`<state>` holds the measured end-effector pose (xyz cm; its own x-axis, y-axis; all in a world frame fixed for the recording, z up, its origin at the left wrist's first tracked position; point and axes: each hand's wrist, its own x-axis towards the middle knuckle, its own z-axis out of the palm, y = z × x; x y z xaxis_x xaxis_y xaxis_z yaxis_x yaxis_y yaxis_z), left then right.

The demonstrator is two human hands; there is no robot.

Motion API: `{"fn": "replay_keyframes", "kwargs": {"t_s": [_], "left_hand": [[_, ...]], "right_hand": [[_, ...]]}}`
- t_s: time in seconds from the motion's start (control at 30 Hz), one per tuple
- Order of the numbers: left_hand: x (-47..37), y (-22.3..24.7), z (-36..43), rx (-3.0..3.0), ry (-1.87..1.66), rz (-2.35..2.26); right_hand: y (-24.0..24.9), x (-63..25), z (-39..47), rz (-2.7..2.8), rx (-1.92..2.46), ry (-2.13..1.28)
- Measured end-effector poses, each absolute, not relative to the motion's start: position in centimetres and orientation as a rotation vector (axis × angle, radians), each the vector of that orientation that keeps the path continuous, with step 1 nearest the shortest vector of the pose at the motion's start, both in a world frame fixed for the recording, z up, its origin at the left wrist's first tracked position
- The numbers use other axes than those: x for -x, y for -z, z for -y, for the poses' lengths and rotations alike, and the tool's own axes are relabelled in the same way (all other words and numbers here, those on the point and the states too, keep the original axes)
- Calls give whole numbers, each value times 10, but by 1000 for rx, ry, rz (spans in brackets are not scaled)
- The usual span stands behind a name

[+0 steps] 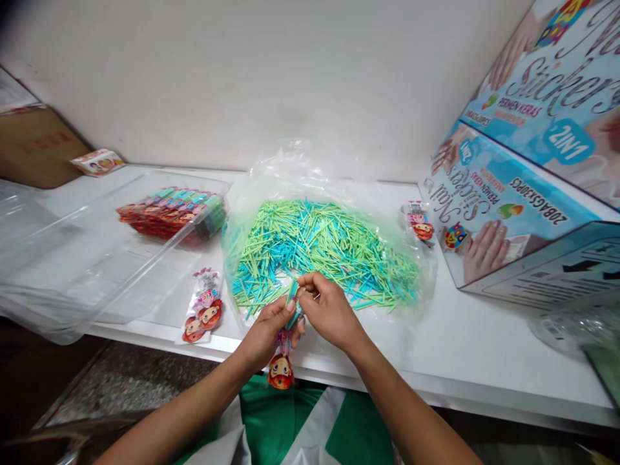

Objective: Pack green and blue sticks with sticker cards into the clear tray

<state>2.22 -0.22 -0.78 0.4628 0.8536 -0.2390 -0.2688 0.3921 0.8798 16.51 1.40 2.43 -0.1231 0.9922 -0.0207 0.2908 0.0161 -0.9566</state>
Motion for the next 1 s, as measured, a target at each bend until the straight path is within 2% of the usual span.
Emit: {"fn": "replay_keyframes", "kwargs": {"t_s": [0.57, 1.0], "left_hand": [[-23, 9, 3, -835, -806, -746], [-21, 11, 2, -862, -778, -670]], "right_hand": [[-28, -163, -14, 1466, 1380, -1248], [-32, -163, -13, 1636, 1373, -1084]]}}
